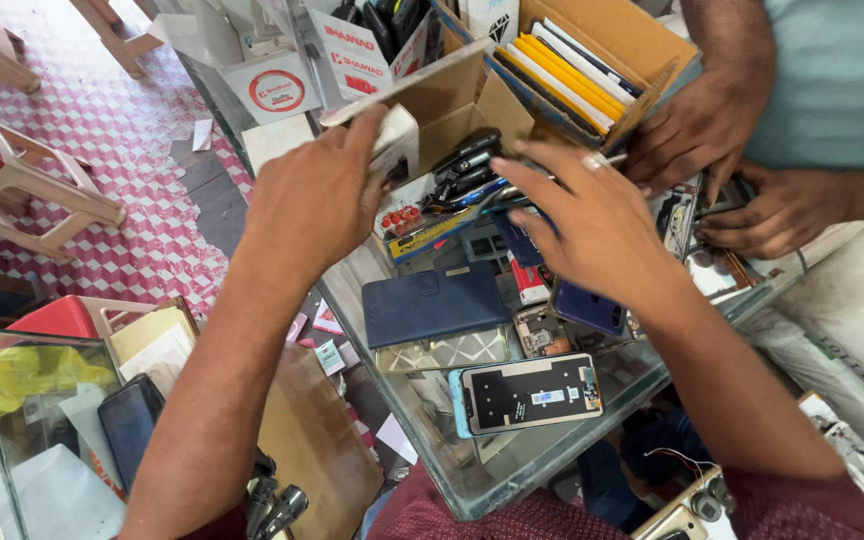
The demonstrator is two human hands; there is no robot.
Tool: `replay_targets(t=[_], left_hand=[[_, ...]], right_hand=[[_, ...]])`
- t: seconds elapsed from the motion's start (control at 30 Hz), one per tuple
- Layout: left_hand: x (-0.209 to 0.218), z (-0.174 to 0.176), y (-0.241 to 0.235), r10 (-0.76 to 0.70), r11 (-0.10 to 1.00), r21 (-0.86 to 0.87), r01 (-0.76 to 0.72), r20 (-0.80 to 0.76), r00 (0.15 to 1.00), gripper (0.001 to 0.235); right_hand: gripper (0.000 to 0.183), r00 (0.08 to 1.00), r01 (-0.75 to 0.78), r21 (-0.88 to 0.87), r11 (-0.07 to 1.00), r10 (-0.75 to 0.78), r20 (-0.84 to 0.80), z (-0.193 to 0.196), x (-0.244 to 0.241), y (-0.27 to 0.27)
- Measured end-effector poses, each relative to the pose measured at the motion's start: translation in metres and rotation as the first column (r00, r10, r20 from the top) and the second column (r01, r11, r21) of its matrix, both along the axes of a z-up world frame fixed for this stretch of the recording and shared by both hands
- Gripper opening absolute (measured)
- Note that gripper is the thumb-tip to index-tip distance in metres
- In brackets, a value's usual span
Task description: The person sorts through various electronic components and accessories on a cluttered workbench. They pick up and inspect phone cases, batteries, and small boxes, moving them around and placing them into cardboard boxes.
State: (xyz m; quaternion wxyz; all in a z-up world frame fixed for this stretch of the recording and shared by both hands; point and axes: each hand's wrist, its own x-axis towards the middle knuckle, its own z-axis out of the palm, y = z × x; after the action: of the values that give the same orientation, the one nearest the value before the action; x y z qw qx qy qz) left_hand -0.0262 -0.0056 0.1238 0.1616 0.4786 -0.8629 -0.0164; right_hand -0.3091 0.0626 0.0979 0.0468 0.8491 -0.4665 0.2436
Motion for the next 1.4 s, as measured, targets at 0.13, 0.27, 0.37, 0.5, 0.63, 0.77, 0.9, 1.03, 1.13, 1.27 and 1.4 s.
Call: replay_targets(t=[0.13,0.27,0.37,0.5,0.63,0.77,0.9,1.03,1.13,1.27,1.4], left_hand=[[-0.002,-0.006,0.0,-0.033,0.992,-0.119,0.044,0.094,0.995,0.053],[0.004,-0.012,0.011,-0.114,0.974,-0.202,0.101,-0.05,0.992,0.036],[0.004,-0.015,0.027,-0.229,0.972,-0.071,0.224,-0.082,0.97,0.022],[-0.003,-0.022,0.047,-0.383,0.921,-0.154,0.359,-0.168,0.909,0.054],[-0.006,-0.03,0.039,-0.213,0.975,0.039,0.218,-0.102,0.972,0.023],[0.003,-0.034,0.036,-0.173,0.984,-0.069,0.165,-0.141,0.975,0.009],[0.016,-0.032,0.047,-0.051,0.99,-0.142,-0.024,-0.5,0.864,0.018],[0.026,-0.028,0.042,0.13,0.99,0.139,-0.011,-0.89,0.436,0.018],[0.023,-0.029,0.037,0.156,0.963,0.181,0.198,-0.978,0.137,0.016],[0.0,-0.04,0.056,-0.102,0.991,-0.066,0.118,-0.94,0.327,0.007],[-0.014,-0.046,0.084,-0.574,0.709,-0.652,0.271,-0.309,0.759,0.011]], right_hand=[[0.018,0.964,0.028,0.036,0.999,-0.017,-0.265,0.004,0.014,-0.032],[0.02,0.992,-0.126,-0.227,0.966,0.129,-0.001,0.0,-0.01,-0.011],[0.02,0.982,-0.154,-0.251,0.956,0.176,0.069,-0.008,-0.031,0.008],[0.019,0.975,-0.197,-0.241,0.95,0.214,0.05,-0.018,-0.044,0.02],[0.021,0.974,-0.13,-0.299,0.945,0.178,0.138,-0.024,-0.055,0.029],[0.021,0.963,0.001,-0.398,0.917,0.106,0.246,-0.035,-0.075,0.053],[0.02,0.954,0.164,-0.418,0.893,-0.035,0.298,-0.051,-0.094,0.083],[0.023,0.963,0.165,-0.393,0.905,-0.063,0.26,-0.064,-0.101,0.092],[0.027,0.986,0.112,-0.315,0.942,-0.066,0.154,-0.069,-0.092,0.093],[0.03,0.99,0.078,-0.182,0.98,-0.055,0.127,-0.07,-0.074,0.092],[0.03,0.978,0.094,-0.156,0.983,-0.062,0.201,-0.07,-0.07,0.091]])
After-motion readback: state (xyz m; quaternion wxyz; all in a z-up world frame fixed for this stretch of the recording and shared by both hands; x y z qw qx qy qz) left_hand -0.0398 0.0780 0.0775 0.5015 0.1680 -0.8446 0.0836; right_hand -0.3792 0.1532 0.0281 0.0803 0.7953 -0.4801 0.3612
